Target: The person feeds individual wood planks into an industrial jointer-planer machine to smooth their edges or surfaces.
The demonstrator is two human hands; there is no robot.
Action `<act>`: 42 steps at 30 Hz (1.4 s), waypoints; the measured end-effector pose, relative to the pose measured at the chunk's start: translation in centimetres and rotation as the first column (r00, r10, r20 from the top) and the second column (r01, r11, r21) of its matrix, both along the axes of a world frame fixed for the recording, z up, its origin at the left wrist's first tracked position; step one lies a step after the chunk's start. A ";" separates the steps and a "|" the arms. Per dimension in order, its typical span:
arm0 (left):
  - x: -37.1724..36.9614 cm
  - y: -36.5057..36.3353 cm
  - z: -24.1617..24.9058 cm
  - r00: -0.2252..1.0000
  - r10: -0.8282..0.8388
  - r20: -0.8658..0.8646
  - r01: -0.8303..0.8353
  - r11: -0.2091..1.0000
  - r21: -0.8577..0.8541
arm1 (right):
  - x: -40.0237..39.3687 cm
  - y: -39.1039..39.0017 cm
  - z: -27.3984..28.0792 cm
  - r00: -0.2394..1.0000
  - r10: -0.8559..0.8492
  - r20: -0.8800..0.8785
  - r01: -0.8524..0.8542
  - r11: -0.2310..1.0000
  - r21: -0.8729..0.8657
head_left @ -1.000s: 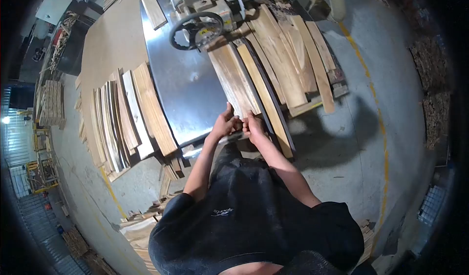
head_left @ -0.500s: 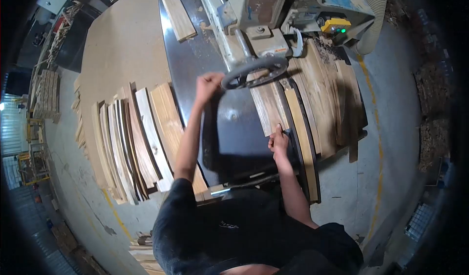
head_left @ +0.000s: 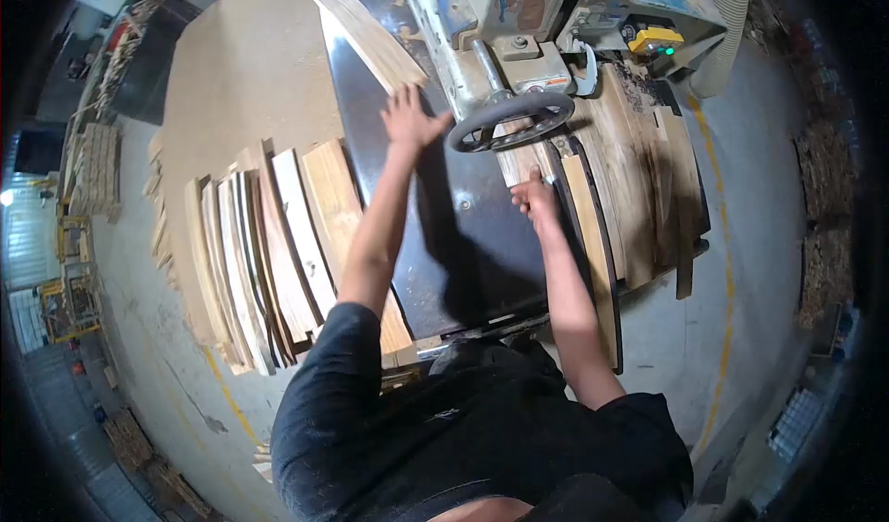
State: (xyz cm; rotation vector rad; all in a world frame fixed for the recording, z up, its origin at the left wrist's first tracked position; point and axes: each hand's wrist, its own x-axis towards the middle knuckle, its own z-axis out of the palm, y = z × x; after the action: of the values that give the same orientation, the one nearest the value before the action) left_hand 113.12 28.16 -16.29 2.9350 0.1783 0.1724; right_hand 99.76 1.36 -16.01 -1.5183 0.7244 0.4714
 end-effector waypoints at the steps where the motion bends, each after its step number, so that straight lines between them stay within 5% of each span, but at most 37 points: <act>1: -3.6 -1.5 1.7 1.000 -0.019 -0.022 0.019 1.000 -0.003 | 0.7 -0.4 -0.3 0.999 0.038 -0.020 -0.037 0.999 0.034; 5: -17.4 -6.5 2.6 0.987 -0.136 0.083 0.141 0.989 -0.055 | -1.2 -0.6 0.0 0.992 0.037 0.120 -0.046 0.996 0.071; 8: -26.0 -9.1 4.3 0.969 -0.188 0.163 0.196 0.980 -0.038 | -5.9 -1.4 -1.6 0.912 0.144 0.385 -0.185 0.980 0.073; 9: -27.9 -9.2 4.6 0.974 -0.223 0.027 0.224 0.952 -0.211 | -7.9 -2.2 -1.5 0.911 0.145 0.387 -0.189 0.979 0.080; 10: -29.6 -9.6 4.8 0.955 -0.278 -0.105 0.220 0.898 -0.381 | -10.1 -3.1 -1.4 0.921 0.199 0.335 -0.235 0.970 0.071; 11: -30.9 -10.4 4.6 0.986 -0.165 -0.025 0.136 0.884 -0.447 | -12.4 -4.1 -1.3 0.927 0.250 0.280 -0.278 0.959 0.064; 13: -32.0 -11.3 2.1 0.968 0.078 0.239 0.030 0.908 -0.419 | -16.9 -6.0 -2.0 0.910 0.258 0.325 -0.294 0.953 0.067; 14: -32.1 -12.4 0.9 0.969 0.072 0.237 0.034 0.909 -0.416 | -19.2 -7.0 -1.9 0.907 0.294 0.302 -0.319 0.947 0.037; 16: -32.6 -15.6 -0.6 0.892 0.380 0.246 -0.328 0.917 -0.228 | -23.9 -8.5 -1.5 0.907 0.275 0.320 -0.300 0.953 0.030; 19: -35.1 -20.5 -1.3 0.938 0.285 0.198 -0.257 0.954 -0.156 | -28.8 -10.5 -2.3 0.887 0.453 0.094 -0.456 0.890 0.012; 21: -36.7 -23.4 -1.3 0.939 0.279 0.200 -0.247 0.954 -0.171 | -31.5 -11.1 -2.0 0.906 0.390 0.161 -0.412 0.900 0.139; 24: -39.0 -26.5 -1.2 0.968 0.213 0.136 -0.188 0.966 -0.178 | -34.0 -11.5 -1.2 0.945 0.326 -0.024 -0.312 0.921 0.235; 29: -37.7 -28.6 -0.8 0.988 0.125 0.096 -0.103 0.973 -0.207 | -33.7 -12.0 -0.8 0.970 0.194 -0.146 -0.139 0.936 0.323; 40: -25.4 -26.2 -0.6 0.952 0.161 0.260 -0.107 0.972 -0.211 | -21.3 -8.2 -0.1 0.974 0.132 -0.185 -0.111 0.987 0.119; 42: -22.4 -25.3 -0.7 0.940 0.172 0.294 -0.099 0.964 -0.247 | -18.5 -6.9 -0.9 0.979 0.151 -0.140 -0.156 0.987 -0.025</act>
State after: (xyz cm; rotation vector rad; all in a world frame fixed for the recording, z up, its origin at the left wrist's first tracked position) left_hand 90.72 2.86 -17.00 2.6206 0.3293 0.5931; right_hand 81.21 -5.56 -16.90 -1.5934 0.7287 0.6886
